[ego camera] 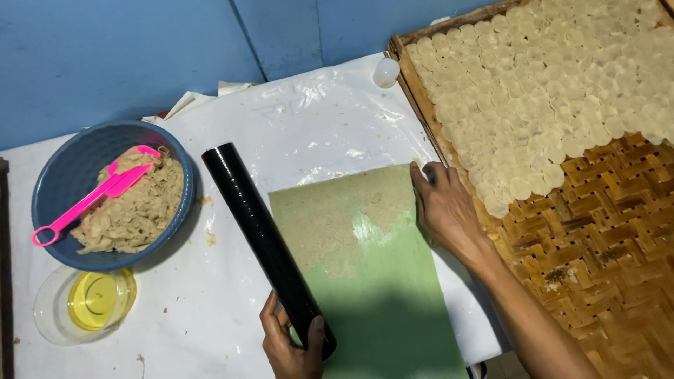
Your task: Flattening dough pieces on a leaf using a rolling tool to make crackers.
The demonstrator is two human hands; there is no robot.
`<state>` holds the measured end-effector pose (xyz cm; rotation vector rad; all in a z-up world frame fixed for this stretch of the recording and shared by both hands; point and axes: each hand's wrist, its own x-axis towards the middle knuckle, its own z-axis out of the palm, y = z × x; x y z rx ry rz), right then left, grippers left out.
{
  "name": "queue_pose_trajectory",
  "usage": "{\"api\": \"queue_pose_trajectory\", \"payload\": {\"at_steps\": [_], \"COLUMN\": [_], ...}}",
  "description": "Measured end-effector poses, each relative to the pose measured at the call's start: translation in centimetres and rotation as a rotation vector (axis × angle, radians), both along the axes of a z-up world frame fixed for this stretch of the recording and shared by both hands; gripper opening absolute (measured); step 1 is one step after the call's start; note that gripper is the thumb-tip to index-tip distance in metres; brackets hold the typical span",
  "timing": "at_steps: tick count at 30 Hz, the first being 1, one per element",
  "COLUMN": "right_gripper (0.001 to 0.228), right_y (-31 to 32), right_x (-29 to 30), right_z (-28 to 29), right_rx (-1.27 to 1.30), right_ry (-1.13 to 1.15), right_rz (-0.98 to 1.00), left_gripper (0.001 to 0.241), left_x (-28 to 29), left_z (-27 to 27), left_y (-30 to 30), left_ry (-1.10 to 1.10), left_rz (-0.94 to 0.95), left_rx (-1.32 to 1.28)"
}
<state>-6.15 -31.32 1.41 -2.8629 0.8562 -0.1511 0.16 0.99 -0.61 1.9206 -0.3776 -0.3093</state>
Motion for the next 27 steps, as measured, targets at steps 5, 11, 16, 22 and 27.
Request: {"api": "queue_pose_trajectory", "payload": {"at_steps": [5,11,16,22,27], "right_gripper": [0.028,0.025,0.030,0.014,0.022], "right_y": [-0.1,3.3,4.4,4.6,5.5], "right_x": [-0.7,1.3,3.0,3.4,3.0], "right_z": [0.7,1.4,1.5,0.6,0.9], "right_rx": [0.040,0.213,0.206,0.068,0.261], "right_ry": [-0.236,-0.369,-0.331,-0.367,-0.437], "right_rz": [-0.044,0.045,0.087,0.100,0.110], "left_gripper": [0.080,0.080,0.078,0.078,0.077], "left_x": [0.0,0.0,0.0,0.2,0.1], "left_z": [-0.8,-1.8,-3.0,-3.1,-3.0], "left_y": [0.4,0.3,0.9,0.9,0.8], "left_ry": [0.017,-0.037,-0.094,-0.128,-0.125], "left_rz": [0.005,-0.008,-0.026,-0.090,-0.103], "left_rx": [0.000,-0.008,0.007,0.001,-0.043]}}
